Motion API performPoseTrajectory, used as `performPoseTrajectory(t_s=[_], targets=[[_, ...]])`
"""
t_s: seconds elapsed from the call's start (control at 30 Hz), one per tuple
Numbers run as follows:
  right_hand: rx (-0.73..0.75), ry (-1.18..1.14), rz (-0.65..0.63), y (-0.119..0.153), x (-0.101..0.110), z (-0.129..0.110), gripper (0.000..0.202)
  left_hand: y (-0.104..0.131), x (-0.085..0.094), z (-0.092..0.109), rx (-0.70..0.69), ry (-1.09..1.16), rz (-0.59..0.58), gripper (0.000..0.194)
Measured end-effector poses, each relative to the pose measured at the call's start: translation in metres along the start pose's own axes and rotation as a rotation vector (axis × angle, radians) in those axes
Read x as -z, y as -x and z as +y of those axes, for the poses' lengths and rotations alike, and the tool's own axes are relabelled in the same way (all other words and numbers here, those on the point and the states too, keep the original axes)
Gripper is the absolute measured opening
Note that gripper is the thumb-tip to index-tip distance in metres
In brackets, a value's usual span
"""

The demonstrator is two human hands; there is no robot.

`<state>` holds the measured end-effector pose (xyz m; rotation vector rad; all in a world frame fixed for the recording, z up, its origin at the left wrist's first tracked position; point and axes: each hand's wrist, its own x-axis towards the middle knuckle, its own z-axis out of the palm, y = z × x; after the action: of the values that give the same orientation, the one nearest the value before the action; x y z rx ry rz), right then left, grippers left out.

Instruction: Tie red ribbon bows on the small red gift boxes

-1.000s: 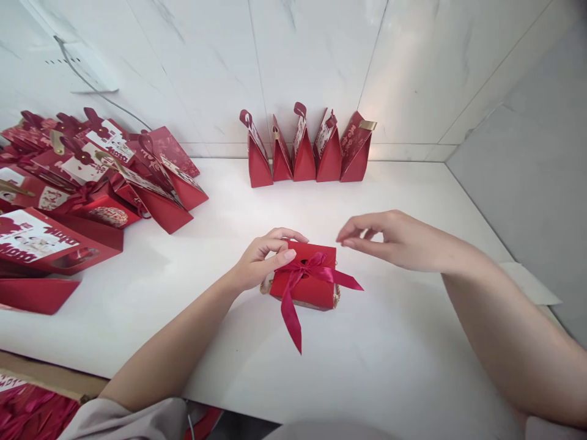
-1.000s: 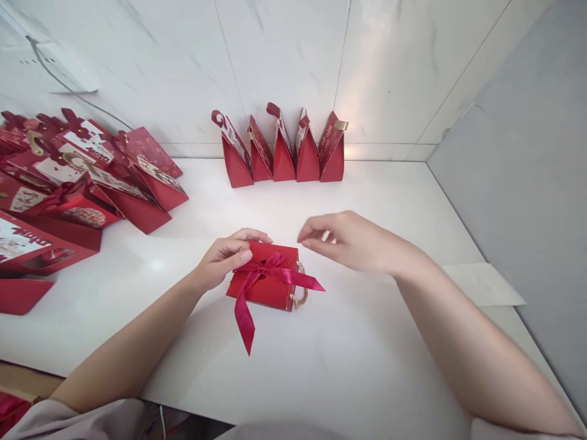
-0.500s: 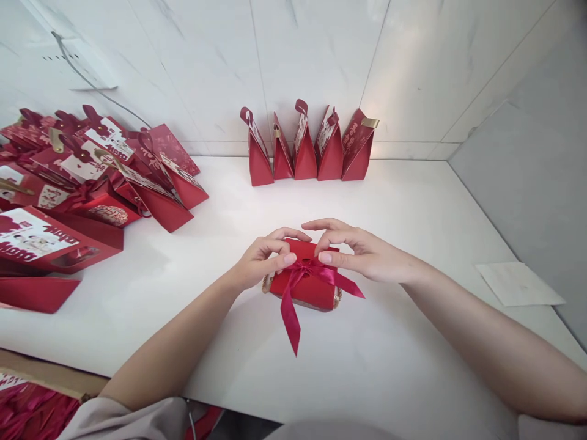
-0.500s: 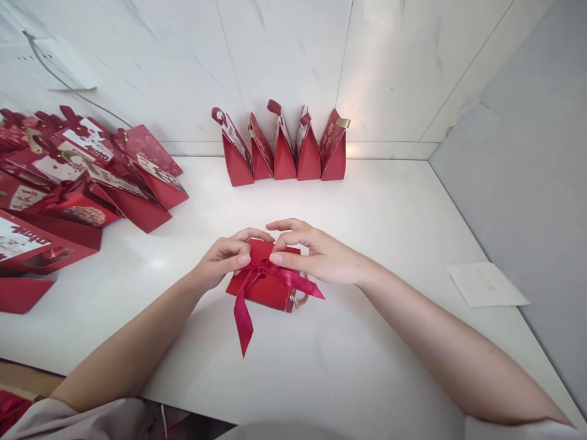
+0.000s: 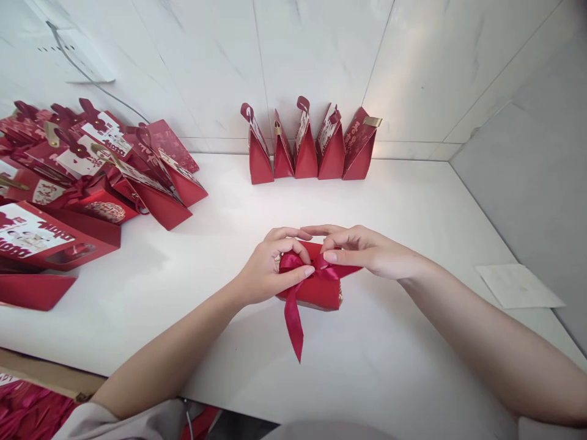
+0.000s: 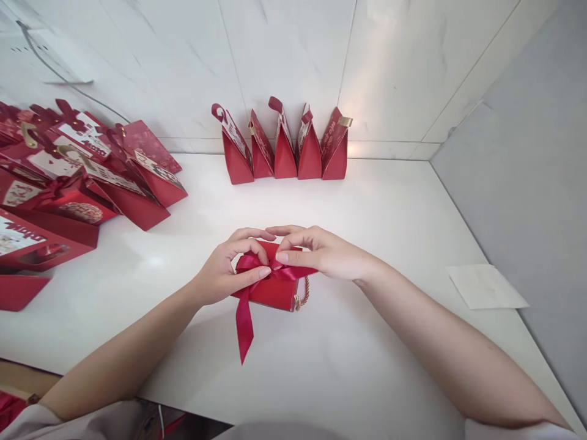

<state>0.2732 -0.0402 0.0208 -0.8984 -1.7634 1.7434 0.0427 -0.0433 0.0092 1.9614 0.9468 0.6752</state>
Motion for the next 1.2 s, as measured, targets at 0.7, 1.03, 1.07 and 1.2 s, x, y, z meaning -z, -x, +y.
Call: performPoseTrajectory(t_s=[0.7, 1.03, 1.07, 1.2], targets=[[0.050, -0.268, 0.152, -0.014, -0.020, 0.022, 0.031, -0.002, -0.003, -0.001, 0.017, 0.071, -0.075, 0.005], [0.034, -0.209, 0.114, -0.013, -0.017, 0.020, 0.027, -0.003, -0.004, -0.003, -0.024, 0.112, -0.098, 0.006], [0.031, -0.112, 0.107, -0.011, -0.016, 0.017, 0.025, -0.003, -0.004, -0.003, -0.016, 0.109, -0.099, 0.005], [0.028, 0.148, 0.110, -0.005, -0.010, 0.009, 0.025, -0.003, -0.005, -0.006, 0.001, 0.108, -0.100, 0.004]])
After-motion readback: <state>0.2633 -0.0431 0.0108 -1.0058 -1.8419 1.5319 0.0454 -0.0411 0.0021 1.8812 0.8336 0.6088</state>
